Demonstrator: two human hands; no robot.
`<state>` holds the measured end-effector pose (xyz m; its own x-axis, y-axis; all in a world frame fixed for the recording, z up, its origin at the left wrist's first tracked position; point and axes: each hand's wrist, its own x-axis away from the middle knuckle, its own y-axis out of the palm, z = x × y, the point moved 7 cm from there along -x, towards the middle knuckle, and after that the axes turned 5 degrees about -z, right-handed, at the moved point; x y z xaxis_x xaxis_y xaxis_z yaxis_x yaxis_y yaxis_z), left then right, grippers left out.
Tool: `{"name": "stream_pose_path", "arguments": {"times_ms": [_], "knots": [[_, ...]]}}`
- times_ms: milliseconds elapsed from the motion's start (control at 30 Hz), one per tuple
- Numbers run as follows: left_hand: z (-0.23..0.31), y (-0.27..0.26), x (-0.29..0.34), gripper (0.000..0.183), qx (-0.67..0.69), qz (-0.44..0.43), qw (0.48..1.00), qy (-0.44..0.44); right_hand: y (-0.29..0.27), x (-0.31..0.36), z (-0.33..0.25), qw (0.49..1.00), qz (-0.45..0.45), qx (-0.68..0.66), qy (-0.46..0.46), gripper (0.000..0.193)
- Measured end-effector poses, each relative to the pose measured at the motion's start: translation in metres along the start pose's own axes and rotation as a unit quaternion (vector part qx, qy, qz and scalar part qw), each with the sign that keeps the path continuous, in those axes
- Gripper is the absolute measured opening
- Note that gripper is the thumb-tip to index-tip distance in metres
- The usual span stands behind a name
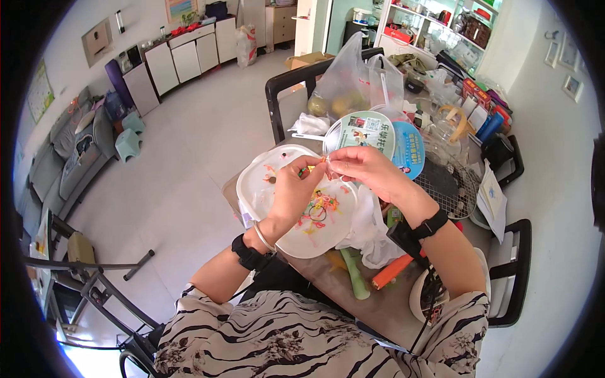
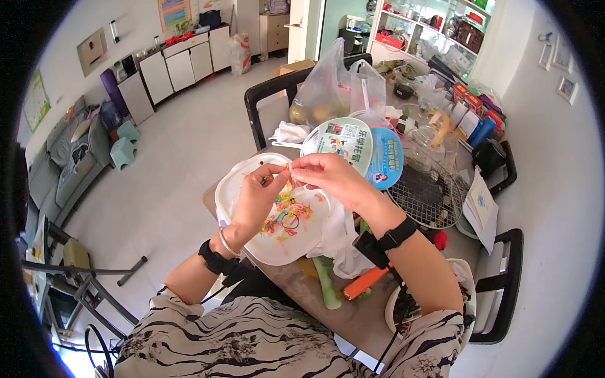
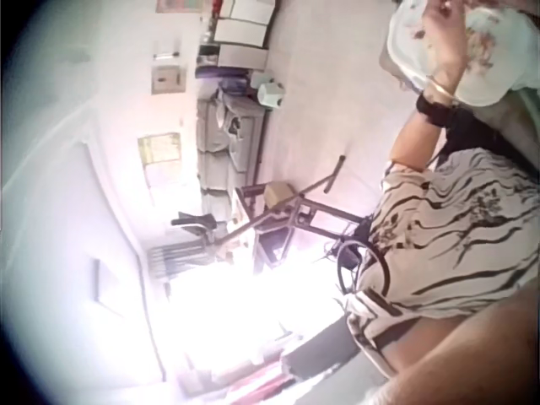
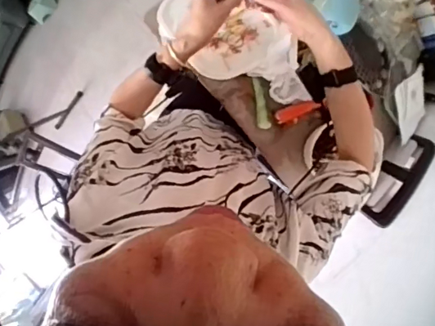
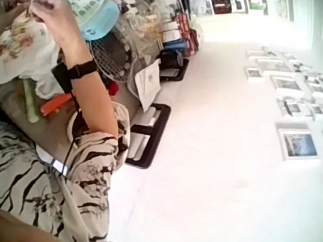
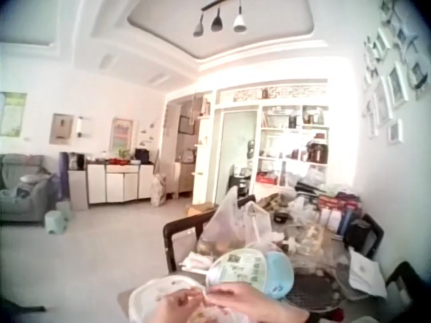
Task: The person sorts various hair ties and clips into a heart-shaped tray and a small plastic container.
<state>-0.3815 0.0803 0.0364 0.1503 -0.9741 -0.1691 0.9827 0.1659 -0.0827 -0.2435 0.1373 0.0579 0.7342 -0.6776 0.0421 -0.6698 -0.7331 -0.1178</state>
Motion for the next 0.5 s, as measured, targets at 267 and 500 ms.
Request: {"name": "stream_pose_path", "arguments": {"times_ms": [267, 500], "knots": [[-0.005, 0.022, 0.003, 0.021, -0.061, 0.026, 0.997, 0.051, -0.013, 0.022, 0.010, 0.999, 0.011, 0.010, 0.028, 0.023], [0.011, 0.027, 0.003, 0.021, -0.118, 0.037, 0.985, 0.117, -0.017, 0.029, 0.013, 0.997, -0.008, -0.065, 0.040, 0.028]]}}
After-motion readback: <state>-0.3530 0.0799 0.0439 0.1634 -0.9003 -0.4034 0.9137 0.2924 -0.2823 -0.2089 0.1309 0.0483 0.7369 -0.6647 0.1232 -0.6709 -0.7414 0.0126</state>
